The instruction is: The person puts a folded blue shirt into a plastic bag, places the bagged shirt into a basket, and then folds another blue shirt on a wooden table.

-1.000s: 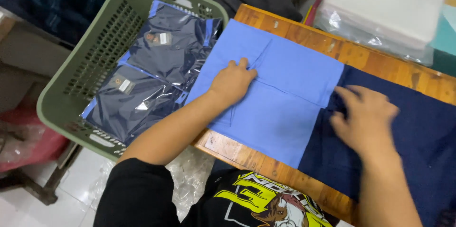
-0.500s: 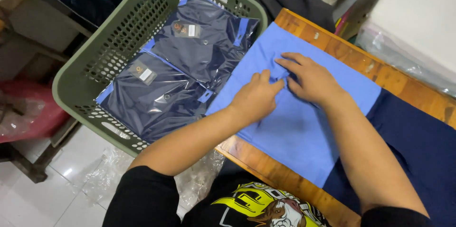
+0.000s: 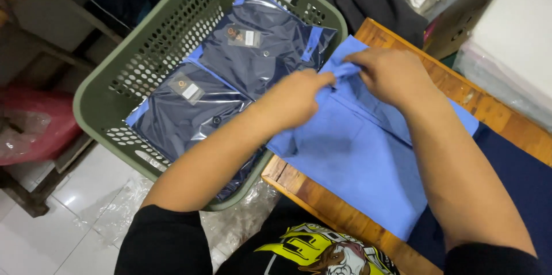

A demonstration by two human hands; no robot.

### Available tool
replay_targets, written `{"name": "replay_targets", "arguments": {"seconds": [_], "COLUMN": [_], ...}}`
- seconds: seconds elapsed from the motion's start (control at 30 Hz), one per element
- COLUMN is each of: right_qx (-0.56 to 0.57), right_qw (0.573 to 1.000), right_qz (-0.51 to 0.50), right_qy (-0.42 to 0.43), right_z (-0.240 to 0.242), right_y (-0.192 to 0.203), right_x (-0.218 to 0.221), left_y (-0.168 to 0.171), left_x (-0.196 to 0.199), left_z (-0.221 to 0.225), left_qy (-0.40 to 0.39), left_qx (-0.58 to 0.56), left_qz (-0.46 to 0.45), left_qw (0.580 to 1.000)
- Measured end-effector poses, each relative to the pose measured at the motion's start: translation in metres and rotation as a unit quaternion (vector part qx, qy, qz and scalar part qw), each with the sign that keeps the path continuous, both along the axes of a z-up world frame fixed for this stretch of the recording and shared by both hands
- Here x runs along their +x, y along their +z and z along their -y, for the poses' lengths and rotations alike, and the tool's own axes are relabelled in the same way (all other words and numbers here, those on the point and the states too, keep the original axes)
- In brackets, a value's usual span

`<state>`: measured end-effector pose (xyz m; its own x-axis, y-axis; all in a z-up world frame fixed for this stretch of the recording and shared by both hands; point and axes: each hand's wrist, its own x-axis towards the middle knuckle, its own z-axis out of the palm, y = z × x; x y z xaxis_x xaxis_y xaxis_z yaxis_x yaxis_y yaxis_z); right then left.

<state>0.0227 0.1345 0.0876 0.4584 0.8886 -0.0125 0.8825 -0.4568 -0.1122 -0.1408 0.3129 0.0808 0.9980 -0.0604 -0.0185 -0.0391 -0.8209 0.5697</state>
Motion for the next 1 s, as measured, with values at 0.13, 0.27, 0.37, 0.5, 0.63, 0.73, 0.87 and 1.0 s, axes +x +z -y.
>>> {"name": "replay_targets", "arguments": {"seconds": [0.13, 0.27, 0.37, 0.5, 0.63, 0.73, 0.87, 1.0], "right_qx": [-0.005, 0.004, 0.110, 0.079, 0.094, 0.131, 0.109, 0.043], "right_qw": [0.981, 0.948, 0.937, 0.981, 0.996, 0.990, 0.974, 0.926], "right_qz": [0.189, 0.297, 0.293, 0.151, -0.004, -0.021, -0.005, -0.023], "right_qy": [0.028, 0.118, 0.155, 0.093, 0.013, -0.044, -0.199, -0.375], "right_z": [-0.061, -0.124, -0.148, -0.115, -0.009, 0.103, 0.263, 0.375], "right_y": [0.005, 0.000, -0.023, -0.026, -0.029, -0.024, -0.031, -0.058], "right_x": [0.000, -0.005, -0.015, -0.029, -0.015, -0.016, -0.030, -0.067], "left_y": [0.022, 0.015, -0.039, -0.114, -0.114, -0.099, -0.084, -0.085], "left_x": [-0.015, -0.033, -0.034, -0.033, -0.022, -0.009, 0.027, 0.063], "left_z": [-0.055, -0.095, -0.122, -0.143, -0.125, -0.084, -0.014, 0.039], "left_qy": [0.051, 0.135, 0.148, 0.197, 0.184, 0.100, -0.063, -0.176], "left_qx": [-0.073, -0.064, -0.080, -0.055, 0.074, 0.070, 0.014, 0.033], "left_qz": [0.037, -0.034, -0.022, -0.091, -0.091, 0.044, 0.129, 0.149], "left_qw": [0.995, 0.988, 0.986, 0.975, 0.976, 0.992, 0.990, 0.972]}}
